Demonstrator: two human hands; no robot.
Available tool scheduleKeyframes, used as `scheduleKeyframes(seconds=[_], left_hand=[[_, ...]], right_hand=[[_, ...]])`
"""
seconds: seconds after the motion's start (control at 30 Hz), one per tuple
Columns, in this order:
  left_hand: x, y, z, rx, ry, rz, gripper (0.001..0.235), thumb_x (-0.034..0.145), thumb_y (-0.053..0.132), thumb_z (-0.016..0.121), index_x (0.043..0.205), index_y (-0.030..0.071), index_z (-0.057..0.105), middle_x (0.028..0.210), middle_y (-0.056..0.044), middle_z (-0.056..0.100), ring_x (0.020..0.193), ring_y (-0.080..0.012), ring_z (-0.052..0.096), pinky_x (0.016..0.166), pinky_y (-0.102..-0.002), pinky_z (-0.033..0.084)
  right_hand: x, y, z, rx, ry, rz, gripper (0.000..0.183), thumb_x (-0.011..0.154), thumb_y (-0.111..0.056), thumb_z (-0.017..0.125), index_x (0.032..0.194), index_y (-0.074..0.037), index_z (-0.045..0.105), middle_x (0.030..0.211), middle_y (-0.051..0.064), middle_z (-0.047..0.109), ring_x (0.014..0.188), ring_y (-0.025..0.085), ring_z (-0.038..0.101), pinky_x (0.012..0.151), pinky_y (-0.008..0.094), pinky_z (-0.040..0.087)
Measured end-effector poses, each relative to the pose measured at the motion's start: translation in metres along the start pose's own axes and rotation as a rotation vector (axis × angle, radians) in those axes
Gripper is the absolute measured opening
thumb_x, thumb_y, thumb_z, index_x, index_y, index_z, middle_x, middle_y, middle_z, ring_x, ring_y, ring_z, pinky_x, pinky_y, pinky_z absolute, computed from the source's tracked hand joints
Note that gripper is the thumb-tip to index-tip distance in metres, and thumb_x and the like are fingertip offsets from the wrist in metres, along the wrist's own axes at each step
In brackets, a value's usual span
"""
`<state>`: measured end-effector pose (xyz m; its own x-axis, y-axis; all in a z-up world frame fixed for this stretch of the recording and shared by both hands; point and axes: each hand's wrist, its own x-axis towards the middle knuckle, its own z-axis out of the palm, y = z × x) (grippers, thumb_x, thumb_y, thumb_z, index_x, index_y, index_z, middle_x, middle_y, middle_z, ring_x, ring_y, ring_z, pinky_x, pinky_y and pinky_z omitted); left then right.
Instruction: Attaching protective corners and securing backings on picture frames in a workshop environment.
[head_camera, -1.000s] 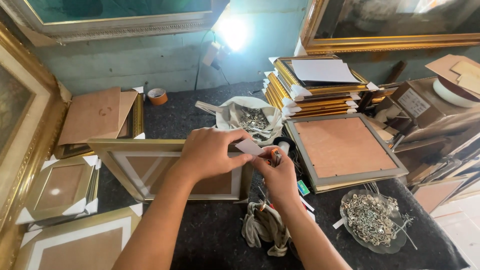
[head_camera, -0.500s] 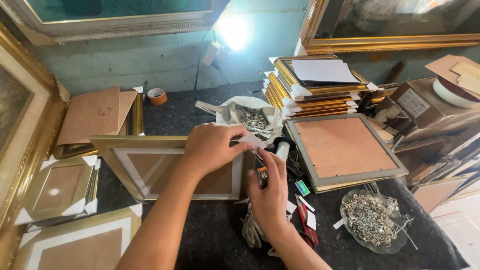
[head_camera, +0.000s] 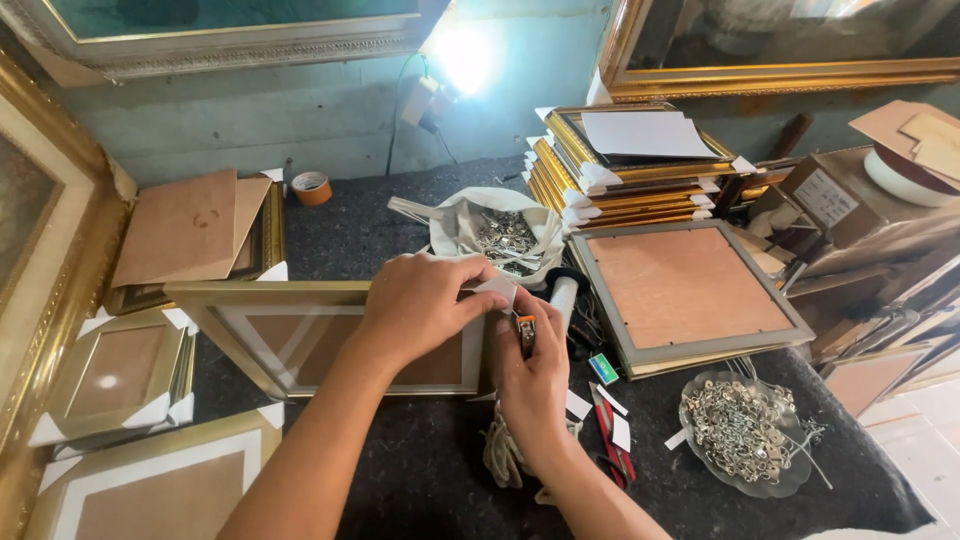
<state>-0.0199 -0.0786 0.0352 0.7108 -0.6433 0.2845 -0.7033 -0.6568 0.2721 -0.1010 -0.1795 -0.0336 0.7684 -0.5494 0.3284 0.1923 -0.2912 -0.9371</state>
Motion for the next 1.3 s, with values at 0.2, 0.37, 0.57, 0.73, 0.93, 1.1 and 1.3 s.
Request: scheduleKeyframes(seconds=[0.2, 0.37, 0.57, 0.73, 0.93, 1.1, 1.3], left_hand=[[-0.015, 0.015, -0.010, -0.004, 0.034, 0.172, 0.026, 0.083, 0.040, 0.047, 0.106, 0.033, 0.059, 0.112, 0.011, 0.056, 0.042, -0.0161, 0.056, 0.032, -0.030, 0.043], [-0.033, 0.024, -0.010, -0.030, -0.033, 0.161, 0.019, 0.083, 0.035, 0.050, 0.094, 0.026, 0.062, 0.105, 0.014, 0.058, 0.068, -0.0215, 0.062, 0.048, -0.041, 0.046], [-0.058, 0.029, 0.002, 0.046, 0.114, 0.268, 0.019, 0.085, 0.035, 0.052, 0.090, 0.018, 0.059, 0.089, 0.006, 0.060, 0.059, -0.0232, 0.059, 0.042, -0.037, 0.043], [-0.092, 0.039, 0.008, 0.117, 0.206, 0.363, 0.021, 0.086, 0.033, 0.053, 0.092, 0.014, 0.059, 0.089, 0.004, 0.058, 0.065, -0.0157, 0.059, 0.043, -0.031, 0.043], [-0.125, 0.047, 0.019, 0.051, 0.240, 0.365, 0.020, 0.079, 0.026, 0.064, 0.094, 0.013, 0.062, 0.098, 0.000, 0.060, 0.075, -0.0174, 0.060, 0.054, -0.032, 0.045], [-0.138, 0.053, 0.022, 0.078, 0.268, 0.347, 0.019, 0.075, 0.022, 0.065, 0.092, 0.017, 0.059, 0.095, 0.006, 0.058, 0.070, -0.0156, 0.057, 0.048, -0.029, 0.042], [-0.143, 0.054, 0.025, 0.095, 0.268, 0.329, 0.023, 0.072, 0.024, 0.067, 0.092, 0.018, 0.058, 0.094, 0.006, 0.058, 0.069, -0.0164, 0.056, 0.051, -0.031, 0.042]], right_hand=[[0.010, 0.019, -0.019, -0.011, -0.136, 0.093, 0.021, 0.080, -0.021, 0.056, 0.098, -0.011, 0.060, 0.080, -0.002, 0.048, 0.061, 0.009, 0.043, 0.061, 0.023, 0.036], [0.004, -0.007, -0.044, 0.249, -0.442, 0.404, 0.014, 0.083, -0.011, 0.052, 0.097, -0.008, 0.052, 0.057, -0.001, 0.027, 0.046, 0.009, 0.025, 0.040, 0.024, 0.022], [-0.007, -0.014, -0.058, 0.500, -0.495, 0.688, 0.009, 0.086, -0.008, 0.041, 0.090, -0.003, 0.048, 0.064, 0.006, 0.040, 0.050, 0.013, 0.037, 0.042, 0.026, 0.032], [-0.014, -0.021, -0.068, 0.410, -0.591, 0.757, 0.032, 0.093, -0.034, 0.036, 0.073, -0.009, 0.041, 0.057, 0.000, 0.024, 0.043, 0.010, 0.016, 0.039, 0.024, 0.014], [-0.025, -0.005, -0.076, 0.164, -0.696, 0.483, 0.024, 0.080, -0.020, 0.035, 0.058, -0.009, 0.033, 0.050, 0.001, 0.023, 0.043, 0.011, 0.019, 0.038, 0.027, 0.014], [-0.042, -0.013, -0.086, -0.693, -0.769, -0.159, 0.035, 0.068, -0.024, 0.045, 0.103, -0.019, 0.045, 0.083, 0.001, 0.065, 0.067, 0.030, 0.059, 0.057, 0.040, 0.041], [-0.053, -0.017, -0.091, -0.751, -0.680, -0.589, 0.048, 0.066, -0.025, 0.057, 0.112, -0.018, 0.048, 0.081, 0.002, 0.049, 0.059, 0.023, 0.054, 0.035, 0.038, 0.040]])
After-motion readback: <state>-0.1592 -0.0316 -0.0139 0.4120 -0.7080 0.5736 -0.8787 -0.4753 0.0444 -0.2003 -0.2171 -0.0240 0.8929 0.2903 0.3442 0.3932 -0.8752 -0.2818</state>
